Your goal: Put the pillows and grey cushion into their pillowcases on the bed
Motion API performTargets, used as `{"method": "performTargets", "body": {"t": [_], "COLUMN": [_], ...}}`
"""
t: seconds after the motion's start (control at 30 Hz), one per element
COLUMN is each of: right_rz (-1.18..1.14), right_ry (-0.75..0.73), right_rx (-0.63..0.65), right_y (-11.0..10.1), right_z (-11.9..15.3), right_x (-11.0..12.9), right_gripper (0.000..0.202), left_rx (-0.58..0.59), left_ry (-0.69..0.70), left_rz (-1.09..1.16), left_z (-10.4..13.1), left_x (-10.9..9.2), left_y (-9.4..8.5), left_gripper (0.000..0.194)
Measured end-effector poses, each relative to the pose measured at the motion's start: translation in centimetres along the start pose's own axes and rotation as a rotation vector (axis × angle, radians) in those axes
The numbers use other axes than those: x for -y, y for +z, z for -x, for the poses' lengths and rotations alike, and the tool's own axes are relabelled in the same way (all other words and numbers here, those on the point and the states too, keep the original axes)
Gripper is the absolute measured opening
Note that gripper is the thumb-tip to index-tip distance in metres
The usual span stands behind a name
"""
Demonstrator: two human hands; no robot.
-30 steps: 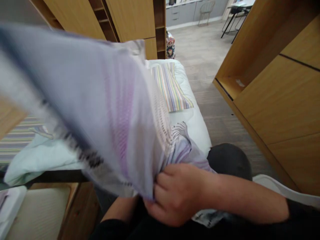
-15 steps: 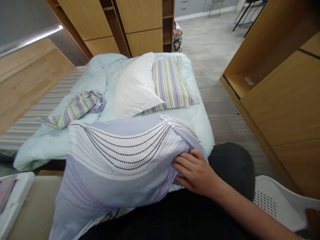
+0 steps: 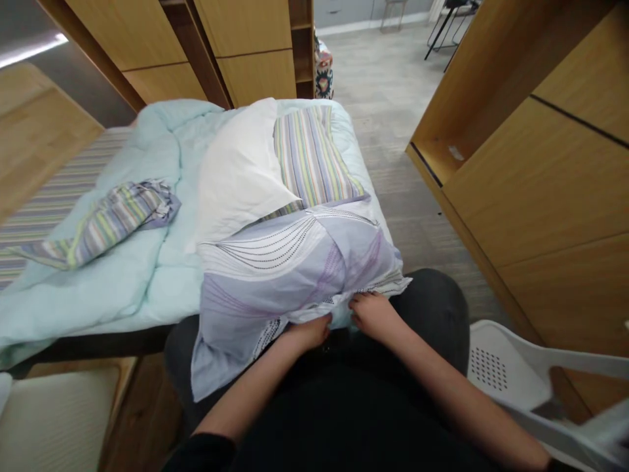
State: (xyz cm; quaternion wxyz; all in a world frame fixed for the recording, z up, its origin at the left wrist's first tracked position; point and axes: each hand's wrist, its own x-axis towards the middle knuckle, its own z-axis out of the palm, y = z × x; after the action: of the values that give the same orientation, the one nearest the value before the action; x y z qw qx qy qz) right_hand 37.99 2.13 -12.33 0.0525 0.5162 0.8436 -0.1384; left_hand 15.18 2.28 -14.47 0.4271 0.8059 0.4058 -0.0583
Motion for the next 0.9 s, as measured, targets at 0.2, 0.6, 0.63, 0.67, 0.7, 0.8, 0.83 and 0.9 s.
{"method": "performTargets", "body": {"t": [0.2,0.6,0.63,0.67,0.7,0.8,0.83,0.9], "right_rz": [-0.137,0.114,0.095,0.081,0.070,0.051,0.054,0.064], "right_ry": [-0.109,0.551,0.597,0.631,0.658,0.735,0.751,0.767], "right_rx": [-0.325,0.079,0.101,0.111,0.110,0.073,0.065,0.035], "right_y": [-3.2,-5.2,-5.0,-4.7,-4.3,-3.1,-2.8,-2.8], "right_z": [1.0,-3.8,-3.7,-3.8,-4.0,-5.3,-5.7,-6.3], "right_x": [-0.3,-7.1,-8.1,-8.8,-9.2,-9.3,-9.2,-9.1], "right_gripper": [0.023,0.035,0.033,0.031,0.031,0.037,0.040,0.044], "left_rx": [-0.042,-0.843,-0.840,-0.828,-0.812,-0.788,-0.809,-0.891], "left_ry": [0.450,-0.026,-0.024,-0.021,-0.019,-0.024,-0.031,-0.025], "left_rz": [-0.011,-0.454,-0.455,-0.457,-0.458,-0.434,-0.418,-0.381], "left_z": [3.2,-1.9,-2.0,-2.2,-2.4,-3.0,-2.8,-1.2], "left_x": [-4.0,2.4,2.5,2.5,2.4,2.8,3.0,3.4], "left_y": [-2.8,-8.8,-8.3,-8.0,-7.8,-8.4,-8.9,-10.1], "left_gripper": [0.019,0.074,0.060,0.042,0.027,0.030,0.034,0.041]}}
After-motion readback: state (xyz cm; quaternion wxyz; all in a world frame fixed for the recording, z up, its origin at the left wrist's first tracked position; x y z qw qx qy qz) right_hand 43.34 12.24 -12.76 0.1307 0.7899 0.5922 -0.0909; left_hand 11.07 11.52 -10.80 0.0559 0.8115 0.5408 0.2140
